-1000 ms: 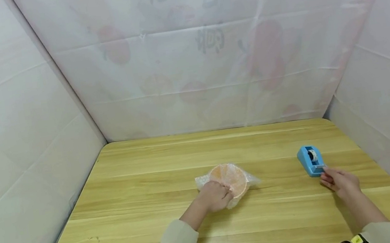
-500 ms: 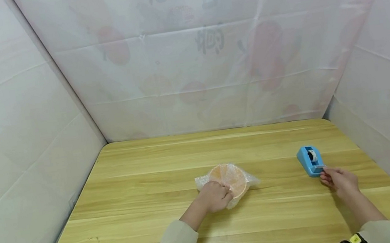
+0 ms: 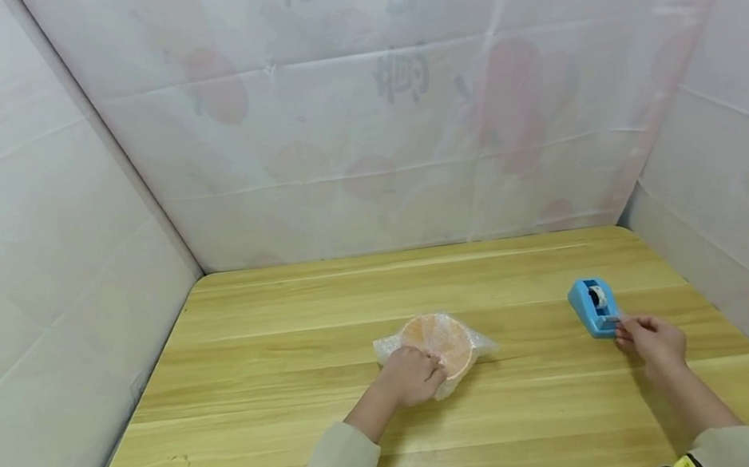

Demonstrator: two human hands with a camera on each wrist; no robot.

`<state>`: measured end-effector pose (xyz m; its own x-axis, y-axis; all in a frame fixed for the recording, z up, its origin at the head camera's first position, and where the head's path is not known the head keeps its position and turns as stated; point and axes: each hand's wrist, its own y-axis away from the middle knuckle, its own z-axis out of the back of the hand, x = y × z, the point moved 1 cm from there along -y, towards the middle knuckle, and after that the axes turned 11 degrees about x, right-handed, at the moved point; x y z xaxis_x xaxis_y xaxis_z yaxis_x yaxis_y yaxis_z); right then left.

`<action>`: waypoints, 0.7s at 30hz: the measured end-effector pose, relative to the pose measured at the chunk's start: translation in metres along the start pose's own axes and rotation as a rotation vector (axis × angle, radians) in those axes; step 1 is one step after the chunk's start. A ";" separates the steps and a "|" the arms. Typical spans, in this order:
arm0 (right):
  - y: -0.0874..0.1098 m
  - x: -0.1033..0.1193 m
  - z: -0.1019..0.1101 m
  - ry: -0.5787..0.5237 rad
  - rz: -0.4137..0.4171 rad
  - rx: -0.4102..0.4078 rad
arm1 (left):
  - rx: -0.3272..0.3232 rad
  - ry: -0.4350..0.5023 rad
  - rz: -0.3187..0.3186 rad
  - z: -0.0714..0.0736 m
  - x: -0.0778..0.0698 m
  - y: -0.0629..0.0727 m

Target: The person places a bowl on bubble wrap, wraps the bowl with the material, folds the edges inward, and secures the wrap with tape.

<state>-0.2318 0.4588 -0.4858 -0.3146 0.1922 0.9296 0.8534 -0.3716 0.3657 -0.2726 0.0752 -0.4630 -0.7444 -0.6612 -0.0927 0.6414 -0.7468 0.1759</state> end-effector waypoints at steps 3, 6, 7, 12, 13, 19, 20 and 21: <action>0.004 0.003 -0.006 0.047 0.013 0.022 | 0.006 0.000 0.006 0.000 0.000 0.000; 0.010 0.006 -0.018 0.116 0.040 0.074 | 0.019 0.001 0.010 0.001 0.000 0.000; 0.011 0.007 -0.023 0.135 0.042 0.099 | 0.021 -0.001 0.011 0.001 0.000 0.000; 0.019 0.012 -0.051 0.228 0.071 0.237 | 0.017 -0.011 0.010 -0.001 0.000 -0.001; 0.021 0.013 -0.057 0.248 0.074 0.268 | 0.017 -0.013 0.010 -0.001 0.000 -0.001; 0.031 0.018 -0.098 0.268 0.054 0.416 | 0.046 -0.019 0.019 0.000 -0.001 0.001; 0.032 0.019 -0.106 0.259 0.050 0.432 | 0.048 -0.019 0.021 0.000 -0.001 0.001; 0.034 0.019 -0.113 0.243 0.050 0.452 | 0.050 -0.019 0.022 0.000 -0.001 0.001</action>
<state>-0.2562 0.3469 -0.4500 -0.3109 -0.0524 0.9490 0.9472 0.0649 0.3139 -0.2712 0.0745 -0.4628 -0.7338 -0.6758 -0.0695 0.6481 -0.7271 0.2267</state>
